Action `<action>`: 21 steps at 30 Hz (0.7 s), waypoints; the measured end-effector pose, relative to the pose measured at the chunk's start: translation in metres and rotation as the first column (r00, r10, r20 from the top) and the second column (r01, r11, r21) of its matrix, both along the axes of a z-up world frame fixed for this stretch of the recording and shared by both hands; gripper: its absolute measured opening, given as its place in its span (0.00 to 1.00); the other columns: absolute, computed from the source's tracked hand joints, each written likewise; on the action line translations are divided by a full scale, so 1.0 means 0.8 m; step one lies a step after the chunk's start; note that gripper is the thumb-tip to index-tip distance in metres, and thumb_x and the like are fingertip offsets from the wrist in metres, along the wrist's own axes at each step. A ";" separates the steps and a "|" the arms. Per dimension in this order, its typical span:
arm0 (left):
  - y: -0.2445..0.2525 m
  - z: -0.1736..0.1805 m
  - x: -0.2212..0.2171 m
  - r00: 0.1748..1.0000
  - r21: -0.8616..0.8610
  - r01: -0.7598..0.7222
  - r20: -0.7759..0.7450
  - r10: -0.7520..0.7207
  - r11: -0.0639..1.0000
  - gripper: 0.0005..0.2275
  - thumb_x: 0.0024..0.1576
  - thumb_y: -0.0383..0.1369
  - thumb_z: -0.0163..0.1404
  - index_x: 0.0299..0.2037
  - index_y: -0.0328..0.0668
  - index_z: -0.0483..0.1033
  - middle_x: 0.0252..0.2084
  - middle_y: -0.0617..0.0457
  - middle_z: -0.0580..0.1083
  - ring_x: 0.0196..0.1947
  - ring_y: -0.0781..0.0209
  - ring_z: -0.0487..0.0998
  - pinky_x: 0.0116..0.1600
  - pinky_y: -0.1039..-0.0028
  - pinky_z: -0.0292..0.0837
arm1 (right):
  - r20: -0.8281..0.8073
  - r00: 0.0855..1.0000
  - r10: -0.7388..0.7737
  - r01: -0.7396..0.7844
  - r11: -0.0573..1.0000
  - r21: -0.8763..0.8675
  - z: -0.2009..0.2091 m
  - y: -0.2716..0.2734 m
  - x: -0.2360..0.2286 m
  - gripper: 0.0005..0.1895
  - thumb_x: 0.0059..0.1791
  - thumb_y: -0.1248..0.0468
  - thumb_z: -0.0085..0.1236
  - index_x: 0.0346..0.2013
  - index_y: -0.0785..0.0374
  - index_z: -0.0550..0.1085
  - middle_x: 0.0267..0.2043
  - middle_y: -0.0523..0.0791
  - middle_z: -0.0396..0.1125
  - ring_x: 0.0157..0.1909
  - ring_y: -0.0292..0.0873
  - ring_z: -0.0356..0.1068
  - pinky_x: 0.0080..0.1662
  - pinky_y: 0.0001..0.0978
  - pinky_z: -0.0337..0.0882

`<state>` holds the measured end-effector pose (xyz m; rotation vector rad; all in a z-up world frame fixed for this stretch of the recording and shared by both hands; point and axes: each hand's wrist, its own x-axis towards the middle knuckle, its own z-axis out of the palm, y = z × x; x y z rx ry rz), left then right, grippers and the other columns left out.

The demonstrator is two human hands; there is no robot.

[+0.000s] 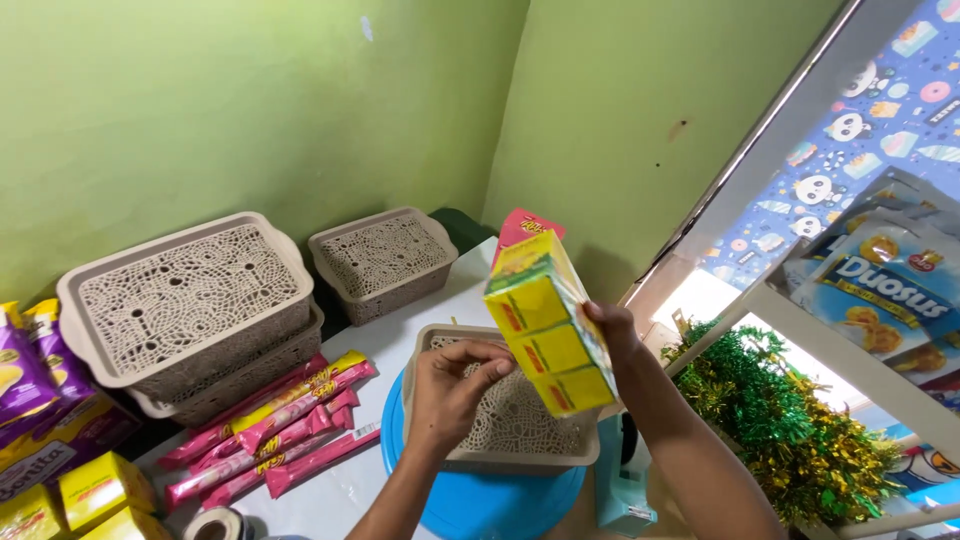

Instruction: The person arranges various snack items, including boxes of tea and bags of cookies, into a beige plastic basket. They place the items one by one, stacking them neatly within the basket, which sits on a blue stool in a room with green walls.

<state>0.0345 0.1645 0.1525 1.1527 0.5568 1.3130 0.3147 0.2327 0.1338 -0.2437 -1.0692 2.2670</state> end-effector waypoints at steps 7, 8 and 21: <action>-0.032 -0.018 -0.046 0.987 0.047 0.024 0.158 -0.031 0.999 0.04 0.57 0.27 0.58 0.35 0.33 0.79 0.35 0.43 0.82 0.35 0.57 0.82 0.43 0.70 0.81 | -0.072 0.979 0.190 -0.165 0.952 0.259 0.036 -0.043 -0.053 0.48 0.46 0.41 0.66 0.71 0.64 0.57 0.57 0.54 0.69 0.51 0.54 0.74 0.48 0.44 0.79; -0.034 -0.021 -0.059 0.982 0.025 -0.033 0.189 0.028 0.999 0.04 0.58 0.26 0.57 0.36 0.33 0.78 0.36 0.39 0.83 0.36 0.53 0.85 0.49 0.64 0.84 | -0.082 0.967 0.241 -0.195 0.909 0.368 0.047 -0.050 -0.063 0.56 0.45 0.37 0.69 0.74 0.61 0.52 0.58 0.54 0.67 0.51 0.53 0.72 0.49 0.46 0.78; -0.079 -0.074 -0.135 0.342 0.781 -0.248 -0.484 0.806 0.574 0.05 0.59 0.33 0.55 0.43 0.48 0.81 0.44 0.55 0.82 0.43 0.59 0.81 0.50 0.60 0.66 | -0.146 0.983 -0.114 0.169 0.872 0.460 0.096 -0.139 -0.049 0.53 0.50 0.43 0.73 0.72 0.69 0.53 0.58 0.57 0.64 0.54 0.54 0.67 0.53 0.47 0.71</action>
